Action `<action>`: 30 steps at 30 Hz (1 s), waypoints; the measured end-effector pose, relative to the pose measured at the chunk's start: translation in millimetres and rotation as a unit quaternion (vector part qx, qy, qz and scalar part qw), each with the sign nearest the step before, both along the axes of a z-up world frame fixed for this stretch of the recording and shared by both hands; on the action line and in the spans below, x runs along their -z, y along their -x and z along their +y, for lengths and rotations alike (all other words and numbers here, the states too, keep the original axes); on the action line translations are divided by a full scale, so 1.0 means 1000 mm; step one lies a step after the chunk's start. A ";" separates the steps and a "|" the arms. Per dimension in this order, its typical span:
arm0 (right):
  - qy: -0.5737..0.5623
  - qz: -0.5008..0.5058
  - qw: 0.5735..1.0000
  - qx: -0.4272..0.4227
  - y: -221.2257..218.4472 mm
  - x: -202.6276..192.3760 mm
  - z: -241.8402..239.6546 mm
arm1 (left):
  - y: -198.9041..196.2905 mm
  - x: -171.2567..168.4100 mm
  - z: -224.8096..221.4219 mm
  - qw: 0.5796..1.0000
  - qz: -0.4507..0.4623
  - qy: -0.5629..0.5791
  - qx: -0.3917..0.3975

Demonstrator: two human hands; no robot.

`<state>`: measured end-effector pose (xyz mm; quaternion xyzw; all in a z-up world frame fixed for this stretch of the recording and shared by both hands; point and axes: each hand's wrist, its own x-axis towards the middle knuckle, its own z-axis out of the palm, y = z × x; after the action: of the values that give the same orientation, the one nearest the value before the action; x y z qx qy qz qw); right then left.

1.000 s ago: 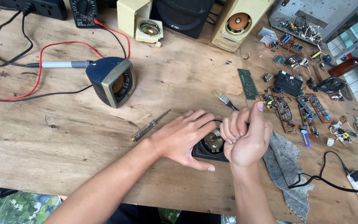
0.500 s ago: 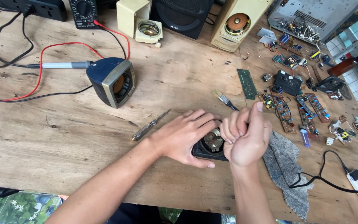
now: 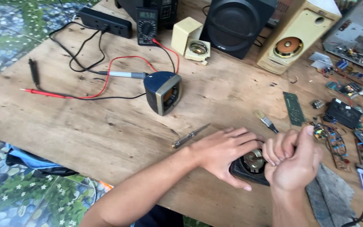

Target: Reassembling a small speaker by placing the driver into the housing and securing it with a tool.

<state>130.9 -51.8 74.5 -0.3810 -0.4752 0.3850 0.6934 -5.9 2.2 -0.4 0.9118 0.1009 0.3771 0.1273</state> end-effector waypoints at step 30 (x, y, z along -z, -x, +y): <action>-0.005 -0.021 1.000 0.014 0.007 -0.004 0.002 | 0.001 0.002 0.002 1.000 0.007 0.002 -0.008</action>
<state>124.2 -49.7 78.8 -0.3919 -0.4859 0.3650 0.6907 -6.6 4.4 -2.5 0.9132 0.1094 0.3719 0.1254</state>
